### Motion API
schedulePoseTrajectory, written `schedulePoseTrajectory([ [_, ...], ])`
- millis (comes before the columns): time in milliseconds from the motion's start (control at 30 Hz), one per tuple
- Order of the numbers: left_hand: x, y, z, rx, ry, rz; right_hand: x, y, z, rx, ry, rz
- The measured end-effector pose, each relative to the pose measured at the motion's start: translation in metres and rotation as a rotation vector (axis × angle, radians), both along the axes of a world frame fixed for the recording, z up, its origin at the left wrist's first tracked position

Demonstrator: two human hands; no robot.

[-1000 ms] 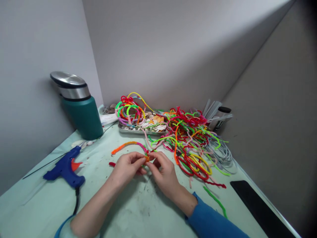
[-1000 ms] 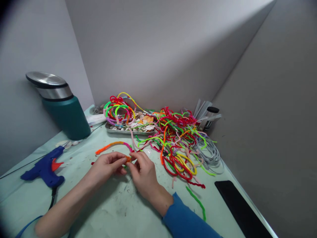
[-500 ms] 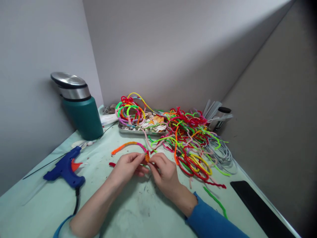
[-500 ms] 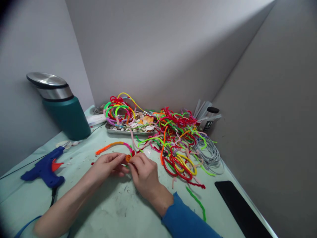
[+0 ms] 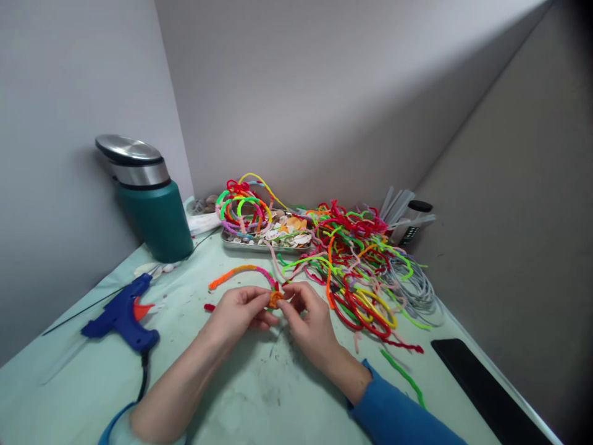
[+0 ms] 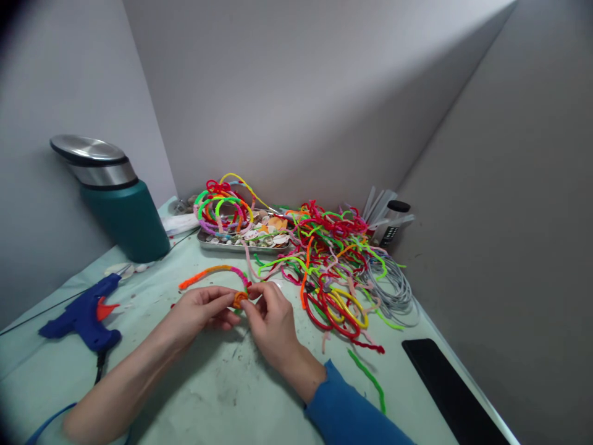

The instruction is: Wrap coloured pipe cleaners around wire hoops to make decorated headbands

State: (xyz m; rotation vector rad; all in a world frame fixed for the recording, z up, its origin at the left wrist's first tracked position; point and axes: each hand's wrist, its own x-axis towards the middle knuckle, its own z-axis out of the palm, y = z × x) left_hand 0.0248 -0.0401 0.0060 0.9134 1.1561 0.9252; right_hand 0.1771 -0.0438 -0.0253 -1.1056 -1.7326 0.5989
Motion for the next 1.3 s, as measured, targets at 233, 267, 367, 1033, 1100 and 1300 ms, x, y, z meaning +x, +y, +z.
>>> schedulePoseTrajectory([
  [233,0.0,0.0009,-0.0045,0.03,0.01,-0.039,-0.002,0.0032,-0.0033,-0.167,0.155,0.046],
  [267,-0.0001,0.0012,-0.005,0.036,0.013,-0.043,-0.0022,0.0039,-0.0035,-0.214,0.199,0.066],
  [367,-0.0005,0.002,-0.0056,0.046,0.016,-0.051,-0.0029,0.0059,-0.0019,-0.36,0.336,0.134],
  [1033,0.0006,0.0023,-0.0081,0.116,0.101,-0.061,-0.0037,0.0067,0.0035,-0.538,0.504,0.227],
  [1100,0.0005,0.0016,-0.0068,0.097,0.083,-0.079,-0.0023,0.0068,0.0043,-0.586,0.522,0.239],
  [1300,0.0011,-0.0002,-0.0025,0.071,0.11,-0.055,-0.0018,0.0087,0.0028,-0.653,0.544,0.276],
])
